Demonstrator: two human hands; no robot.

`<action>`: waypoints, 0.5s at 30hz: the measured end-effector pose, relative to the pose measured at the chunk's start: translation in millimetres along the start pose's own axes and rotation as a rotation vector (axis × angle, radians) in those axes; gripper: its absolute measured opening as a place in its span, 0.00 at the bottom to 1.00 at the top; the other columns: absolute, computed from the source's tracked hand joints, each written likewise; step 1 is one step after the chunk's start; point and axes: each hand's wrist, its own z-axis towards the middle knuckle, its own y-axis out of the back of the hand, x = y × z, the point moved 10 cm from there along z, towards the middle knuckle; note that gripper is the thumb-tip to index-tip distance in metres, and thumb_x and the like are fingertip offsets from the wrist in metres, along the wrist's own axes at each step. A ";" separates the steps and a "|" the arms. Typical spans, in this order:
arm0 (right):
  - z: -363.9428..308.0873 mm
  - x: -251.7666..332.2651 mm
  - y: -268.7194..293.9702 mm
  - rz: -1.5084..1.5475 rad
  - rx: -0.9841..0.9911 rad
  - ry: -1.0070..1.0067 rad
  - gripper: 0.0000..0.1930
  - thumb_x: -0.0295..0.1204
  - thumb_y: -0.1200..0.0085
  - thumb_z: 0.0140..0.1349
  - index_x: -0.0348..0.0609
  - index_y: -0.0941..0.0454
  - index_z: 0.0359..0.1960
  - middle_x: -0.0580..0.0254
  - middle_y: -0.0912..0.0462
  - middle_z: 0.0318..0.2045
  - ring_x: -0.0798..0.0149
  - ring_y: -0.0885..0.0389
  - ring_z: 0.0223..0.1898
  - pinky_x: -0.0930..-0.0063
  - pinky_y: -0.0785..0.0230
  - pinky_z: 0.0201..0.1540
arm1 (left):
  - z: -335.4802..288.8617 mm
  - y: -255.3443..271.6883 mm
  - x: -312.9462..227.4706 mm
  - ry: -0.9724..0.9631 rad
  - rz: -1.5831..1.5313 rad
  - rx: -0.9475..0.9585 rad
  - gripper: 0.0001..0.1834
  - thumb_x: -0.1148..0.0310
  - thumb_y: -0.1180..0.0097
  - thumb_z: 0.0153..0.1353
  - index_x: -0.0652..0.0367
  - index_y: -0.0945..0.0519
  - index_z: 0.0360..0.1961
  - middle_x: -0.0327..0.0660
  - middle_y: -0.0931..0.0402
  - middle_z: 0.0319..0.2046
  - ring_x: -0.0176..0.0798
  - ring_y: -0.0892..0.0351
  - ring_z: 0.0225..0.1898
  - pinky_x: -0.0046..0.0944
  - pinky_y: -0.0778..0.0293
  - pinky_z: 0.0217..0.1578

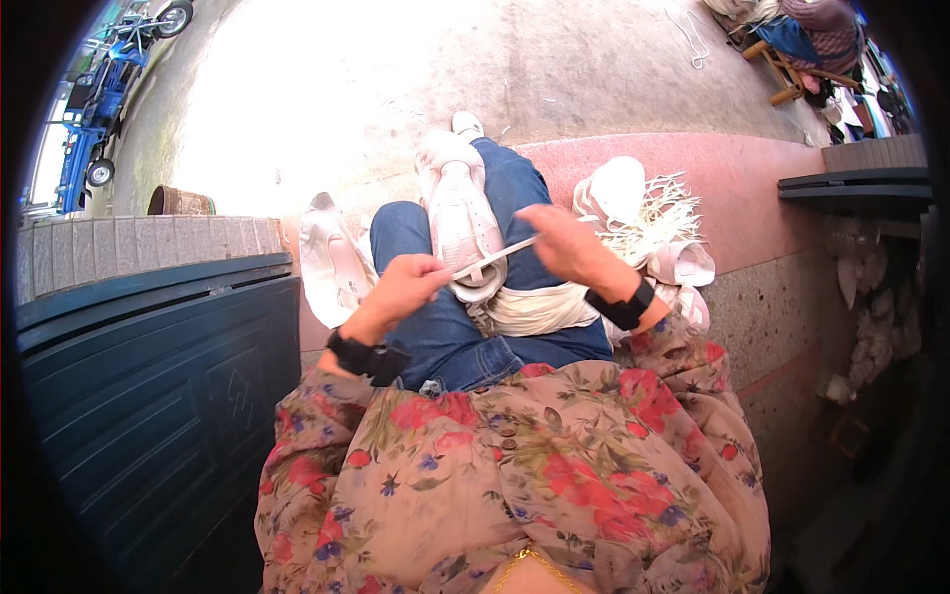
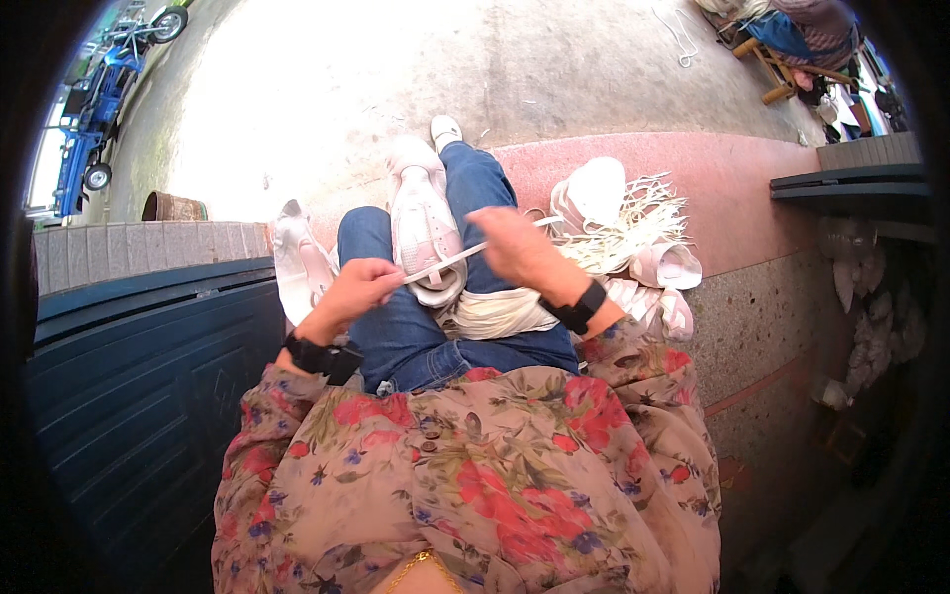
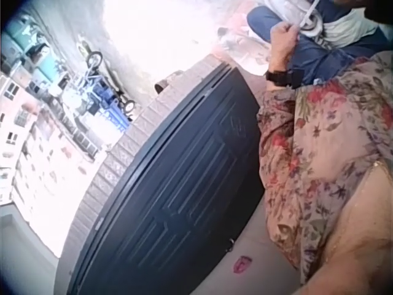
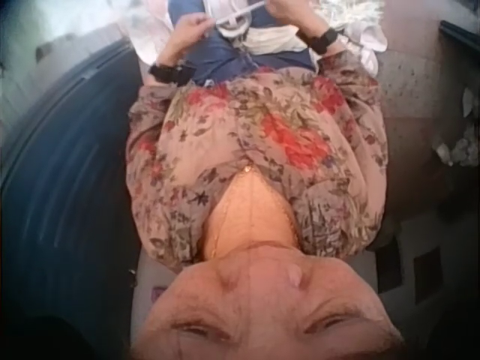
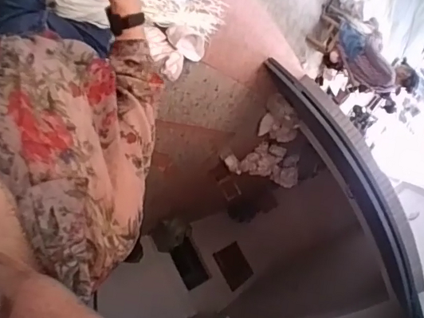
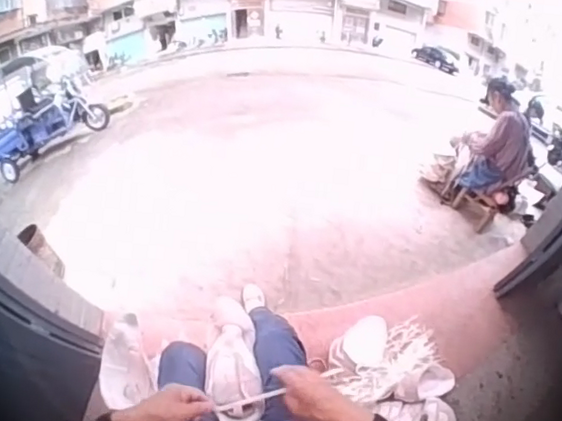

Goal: The recorder is sitting outdoors and lacing a pair of white and pink athletic shoes.

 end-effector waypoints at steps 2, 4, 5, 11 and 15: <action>2.6 16.7 -48.3 0.497 0.293 -0.317 0.13 0.31 0.57 0.58 0.36 0.31 0.42 0.47 0.24 0.33 0.55 0.25 0.37 0.70 0.34 0.41 | 13.0 -20.6 -20.5 -0.140 0.157 -0.028 0.10 0.67 0.48 0.56 0.64 0.23 0.32 0.32 0.29 0.19 0.23 0.34 0.21 0.24 0.38 0.21; -5.1 23.2 -83.3 0.737 0.449 -0.490 0.18 0.38 0.57 0.60 0.36 0.31 0.44 0.49 0.24 0.34 0.62 0.26 0.36 0.74 0.35 0.39 | 26.9 -34.6 -18.8 -0.176 0.035 -0.005 0.10 0.68 0.49 0.56 0.65 0.23 0.33 0.33 0.28 0.20 0.24 0.33 0.22 0.25 0.37 0.23; -4.8 19.0 -80.2 0.756 0.402 -0.552 0.18 0.40 0.58 0.61 0.36 0.28 0.41 0.54 0.23 0.28 0.66 0.26 0.31 0.73 0.35 0.35 | 29.5 -39.1 -24.4 -0.210 -0.086 0.027 0.11 0.68 0.50 0.56 0.66 0.24 0.34 0.34 0.28 0.21 0.25 0.32 0.24 0.26 0.36 0.25; -38.3 -42.6 -66.8 0.702 0.443 -0.812 0.16 0.39 0.56 0.61 0.37 0.25 0.30 0.72 0.30 0.15 0.77 0.33 0.21 0.84 0.41 0.24 | 40.7 4.6 -33.9 -0.277 0.289 -0.321 0.16 0.68 0.49 0.49 0.64 0.24 0.39 0.50 0.24 0.27 0.42 0.24 0.30 0.37 0.29 0.34; -24.0 -54.9 -44.7 0.963 0.196 -0.907 0.13 0.36 0.56 0.62 0.38 0.25 0.32 0.69 0.27 0.19 0.76 0.29 0.21 0.86 0.37 0.24 | 63.0 -7.9 -31.9 -0.239 0.587 -0.288 0.16 0.64 0.47 0.48 0.63 0.24 0.35 0.52 0.24 0.29 0.50 0.24 0.33 0.43 0.29 0.35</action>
